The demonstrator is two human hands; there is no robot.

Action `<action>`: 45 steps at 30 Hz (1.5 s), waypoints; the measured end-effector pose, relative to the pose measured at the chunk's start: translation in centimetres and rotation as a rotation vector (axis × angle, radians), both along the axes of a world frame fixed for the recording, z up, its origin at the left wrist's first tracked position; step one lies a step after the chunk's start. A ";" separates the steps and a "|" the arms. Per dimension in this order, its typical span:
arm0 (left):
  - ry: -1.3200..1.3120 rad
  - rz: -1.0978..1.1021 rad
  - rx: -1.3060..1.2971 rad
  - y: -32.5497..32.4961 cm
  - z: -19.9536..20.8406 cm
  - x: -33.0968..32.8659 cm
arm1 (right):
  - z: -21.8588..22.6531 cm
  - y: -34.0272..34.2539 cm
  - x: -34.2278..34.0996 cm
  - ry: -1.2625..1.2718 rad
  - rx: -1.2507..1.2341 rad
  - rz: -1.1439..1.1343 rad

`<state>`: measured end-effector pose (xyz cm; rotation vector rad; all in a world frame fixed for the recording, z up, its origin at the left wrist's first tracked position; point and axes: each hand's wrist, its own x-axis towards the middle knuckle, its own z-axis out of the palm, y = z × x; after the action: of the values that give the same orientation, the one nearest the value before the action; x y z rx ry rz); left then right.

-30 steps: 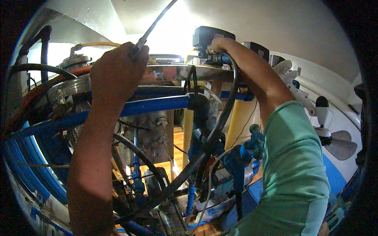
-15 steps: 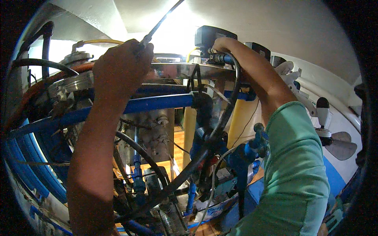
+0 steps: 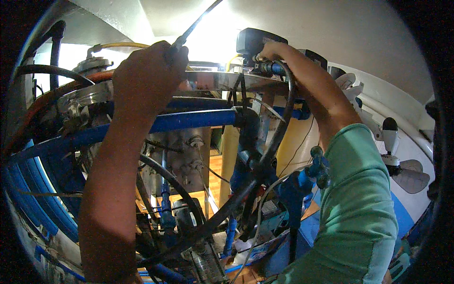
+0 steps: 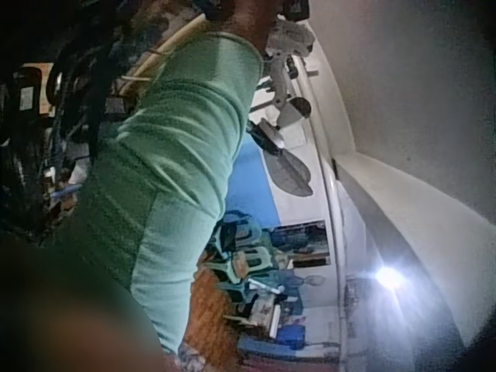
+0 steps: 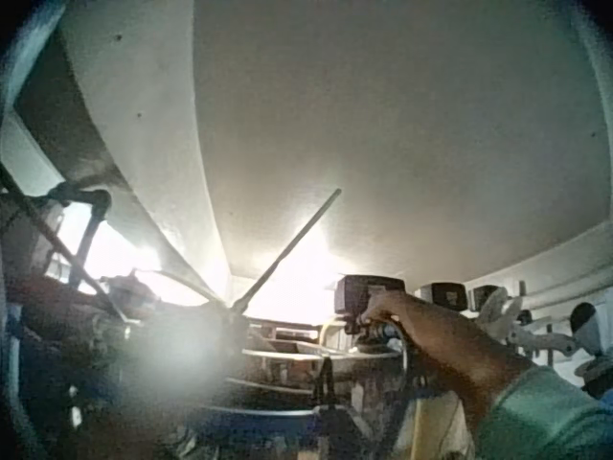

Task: The person works on a water filtration system, using a wrench to adjust valves on large beige filter tanks and connecting hoses to various parts of the equipment. They move around the room, handling tools and components while performing maintenance on the filtration setup.

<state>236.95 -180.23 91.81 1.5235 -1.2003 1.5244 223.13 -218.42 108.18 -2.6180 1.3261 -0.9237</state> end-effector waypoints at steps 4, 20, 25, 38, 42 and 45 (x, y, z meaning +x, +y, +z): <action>0.032 -0.031 -0.005 0.6 0.0 -0.2 | -1.2 -0.1 0.4 0.367 -0.325 -0.119; 0.151 -0.101 0.002 0.1 0.0 0.1 | -0.9 0.1 0.4 0.111 -0.310 0.054; 0.014 -0.013 -0.034 -0.2 0.0 1.6 | -2.9 2.3 1.1 0.377 -0.331 -0.068; -0.255 0.102 -0.060 -0.4 -0.5 0.6 | -3.4 6.2 -1.6 0.657 -0.448 -0.308; -0.239 0.101 -0.072 -0.2 -0.5 0.8 | -3.2 5.9 -0.9 0.705 -0.442 -0.323; -0.208 0.112 -0.100 1.0 -0.7 2.1 | -3.3 8.1 1.2 0.649 -0.422 -0.262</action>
<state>239.04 -179.24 91.11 1.4144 -1.1497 1.8255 224.32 -210.28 104.92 -3.3074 1.8088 -0.3978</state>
